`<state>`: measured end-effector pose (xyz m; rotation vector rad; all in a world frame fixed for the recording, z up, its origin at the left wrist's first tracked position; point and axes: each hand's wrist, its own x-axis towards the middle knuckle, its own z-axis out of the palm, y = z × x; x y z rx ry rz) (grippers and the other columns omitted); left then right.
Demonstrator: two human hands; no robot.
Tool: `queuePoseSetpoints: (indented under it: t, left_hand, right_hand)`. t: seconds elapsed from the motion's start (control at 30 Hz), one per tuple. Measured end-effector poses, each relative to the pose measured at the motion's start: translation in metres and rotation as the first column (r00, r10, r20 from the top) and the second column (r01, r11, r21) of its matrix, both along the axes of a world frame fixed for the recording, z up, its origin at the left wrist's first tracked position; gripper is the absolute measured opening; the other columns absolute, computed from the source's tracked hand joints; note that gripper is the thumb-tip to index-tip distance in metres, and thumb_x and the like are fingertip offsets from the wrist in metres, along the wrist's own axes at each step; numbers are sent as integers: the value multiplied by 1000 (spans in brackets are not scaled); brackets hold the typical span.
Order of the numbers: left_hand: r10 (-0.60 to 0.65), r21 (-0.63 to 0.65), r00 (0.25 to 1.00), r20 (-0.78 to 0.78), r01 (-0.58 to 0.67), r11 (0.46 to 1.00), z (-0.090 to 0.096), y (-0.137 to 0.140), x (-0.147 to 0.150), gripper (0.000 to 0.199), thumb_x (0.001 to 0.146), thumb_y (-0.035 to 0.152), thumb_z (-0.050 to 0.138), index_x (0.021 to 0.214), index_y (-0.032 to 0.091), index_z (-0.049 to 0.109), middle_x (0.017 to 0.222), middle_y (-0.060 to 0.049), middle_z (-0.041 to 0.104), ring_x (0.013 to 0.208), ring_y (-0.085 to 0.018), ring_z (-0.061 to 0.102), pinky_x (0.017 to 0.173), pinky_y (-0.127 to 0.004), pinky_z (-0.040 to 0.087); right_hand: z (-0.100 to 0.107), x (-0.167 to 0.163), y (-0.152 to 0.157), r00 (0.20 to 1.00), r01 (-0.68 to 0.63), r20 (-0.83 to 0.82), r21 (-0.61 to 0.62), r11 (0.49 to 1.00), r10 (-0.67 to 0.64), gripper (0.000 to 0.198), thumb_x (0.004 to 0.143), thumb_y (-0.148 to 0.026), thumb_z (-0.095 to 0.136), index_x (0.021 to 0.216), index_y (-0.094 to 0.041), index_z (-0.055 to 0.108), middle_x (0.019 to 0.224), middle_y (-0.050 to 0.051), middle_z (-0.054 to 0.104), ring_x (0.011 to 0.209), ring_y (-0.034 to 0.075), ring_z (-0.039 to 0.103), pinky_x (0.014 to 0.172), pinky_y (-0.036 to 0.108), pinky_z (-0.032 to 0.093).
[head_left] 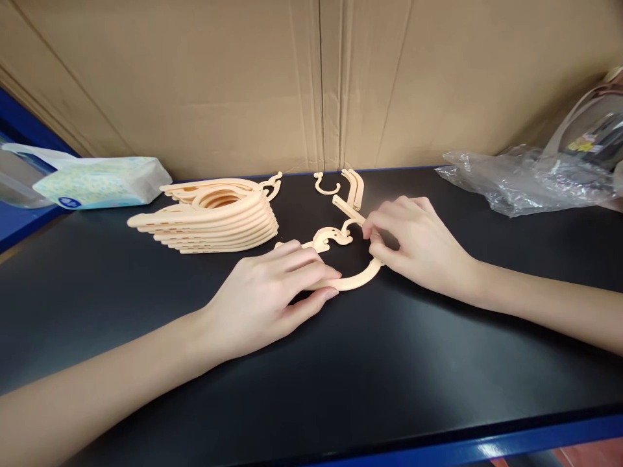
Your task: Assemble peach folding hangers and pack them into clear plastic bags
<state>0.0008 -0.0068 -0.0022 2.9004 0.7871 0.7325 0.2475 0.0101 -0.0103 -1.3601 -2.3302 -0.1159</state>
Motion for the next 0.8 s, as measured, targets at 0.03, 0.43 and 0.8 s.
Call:
queuePoseSetpoints:
  t: [0.03,0.43,0.8]
  left_hand:
    - [6,5,1000,-8,-6,1000,0,0,0,14,99,22,57,103,19,71,92,0,71,84,-15,61,71,-25,48]
    - [108,-46,982,-156,-117,992,-2,5,-3,50,104,46,42,141,13,53,148,-12,51,135,-27,48,110,-43,42]
    - [120,55,971,-206,-111,992,2,0,-3,55,105,48,33,132,7,59,132,-16,63,114,-30,63,97,-45,51]
  right_hand:
    - [0,0,0,1000,-1,4,2,1000,1,12,85,-16,50,80,-20,61,79,1,63,81,20,51,85,39,34]
    - [-4,4,4,997,-83,-3,30,996,83,17,85,-10,47,83,-21,61,83,4,63,81,22,52,81,39,37]
    - [-2,4,4,992,-113,-49,-13,994,112,20,88,-8,44,85,-20,60,91,4,64,84,20,56,81,37,37]
